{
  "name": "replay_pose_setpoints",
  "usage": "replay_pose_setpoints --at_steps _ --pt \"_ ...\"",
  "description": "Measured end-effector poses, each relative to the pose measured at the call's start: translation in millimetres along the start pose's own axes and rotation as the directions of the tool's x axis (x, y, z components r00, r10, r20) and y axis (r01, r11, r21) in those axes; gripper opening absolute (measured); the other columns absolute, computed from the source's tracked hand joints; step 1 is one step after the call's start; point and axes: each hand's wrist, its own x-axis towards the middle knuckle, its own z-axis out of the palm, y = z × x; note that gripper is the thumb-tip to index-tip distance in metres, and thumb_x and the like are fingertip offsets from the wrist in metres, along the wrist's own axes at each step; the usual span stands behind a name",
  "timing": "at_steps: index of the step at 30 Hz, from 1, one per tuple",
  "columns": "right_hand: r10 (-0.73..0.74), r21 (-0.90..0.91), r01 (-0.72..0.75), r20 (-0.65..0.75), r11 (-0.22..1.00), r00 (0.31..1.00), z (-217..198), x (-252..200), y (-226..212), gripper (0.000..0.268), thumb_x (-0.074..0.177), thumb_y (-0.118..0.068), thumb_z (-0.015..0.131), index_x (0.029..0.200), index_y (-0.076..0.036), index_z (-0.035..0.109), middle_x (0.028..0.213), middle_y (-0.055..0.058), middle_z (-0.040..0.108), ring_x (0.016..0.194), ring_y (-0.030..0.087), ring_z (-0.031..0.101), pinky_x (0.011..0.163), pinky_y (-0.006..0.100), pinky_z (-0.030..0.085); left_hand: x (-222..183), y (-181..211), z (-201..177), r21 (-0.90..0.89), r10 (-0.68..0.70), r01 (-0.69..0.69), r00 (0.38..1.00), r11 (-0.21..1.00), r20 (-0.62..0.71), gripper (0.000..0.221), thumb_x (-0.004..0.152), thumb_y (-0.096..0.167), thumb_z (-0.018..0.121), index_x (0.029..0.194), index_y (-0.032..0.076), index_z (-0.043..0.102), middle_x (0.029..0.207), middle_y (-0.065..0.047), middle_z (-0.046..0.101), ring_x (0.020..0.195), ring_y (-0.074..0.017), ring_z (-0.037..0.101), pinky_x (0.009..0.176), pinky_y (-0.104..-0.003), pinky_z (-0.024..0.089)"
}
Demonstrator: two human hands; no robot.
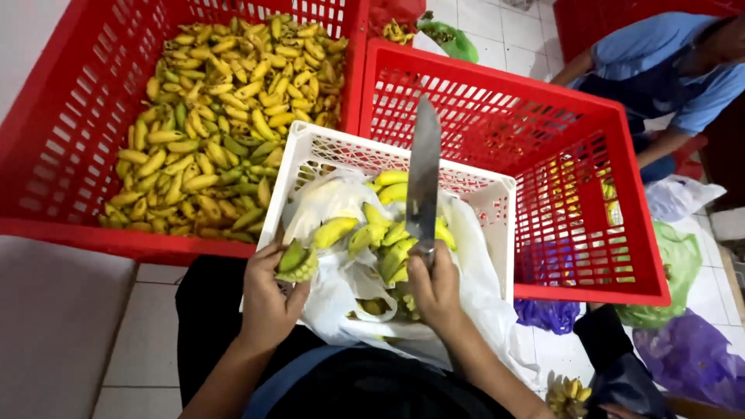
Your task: Sorting and cutting banana bunches into smaller clusters using a knife and placing them into a crate.
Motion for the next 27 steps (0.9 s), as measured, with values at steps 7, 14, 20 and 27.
replay_pose_setpoints --at_steps 7,14,20,27 --pt "0.099 -0.257 0.037 0.494 0.966 0.864 12 -18 5 0.033 0.092 -0.04 0.039 0.101 -0.009 0.048 0.074 0.012 0.06 0.068 0.031 0.06 0.058 0.04 0.04 -16 -10 -5 0.382 -0.071 0.012 0.987 0.924 0.142 0.059 0.063 0.028 0.074 0.109 0.0 0.049 0.111 -0.014 0.059 0.101 -0.0345 0.056 0.083 -0.05 0.041" --pt "0.274 -0.464 0.033 0.577 0.885 0.77 20 -32 11 0.031 0.093 -0.041 0.04 0.099 -0.011 0.044 0.074 0.013 0.06 0.067 0.037 0.057 0.054 0.046 0.039 -13 -10 -2 0.282 -0.16 0.105 0.971 0.954 0.18 0.056 0.072 0.022 0.066 0.118 -0.004 0.045 0.113 -0.023 0.052 0.102 -0.0391 0.053 0.084 -0.045 0.044" --pt "0.3 -0.483 -0.004 0.537 0.876 0.788 34 -2 -8 0.036 0.093 -0.045 0.038 0.103 -0.013 0.049 0.073 0.02 0.065 0.075 0.043 0.065 0.064 0.049 0.05 20 -5 7 0.324 -0.068 0.033 0.993 0.945 0.095 0.047 0.075 0.014 0.061 0.112 -0.007 0.042 0.098 -0.022 0.048 0.079 -0.0394 0.058 0.061 -0.043 0.051" --pt "0.397 -0.556 0.001 0.594 0.831 0.699 41 11 -34 0.037 0.093 -0.04 0.033 0.106 -0.007 0.047 0.083 0.027 0.064 0.084 0.047 0.063 0.072 0.053 0.049 20 -5 -4 0.348 -0.09 0.032 0.984 0.937 0.153 0.044 0.073 0.009 0.06 0.11 -0.007 0.043 0.096 -0.018 0.046 0.078 -0.0359 0.058 0.06 -0.04 0.052"
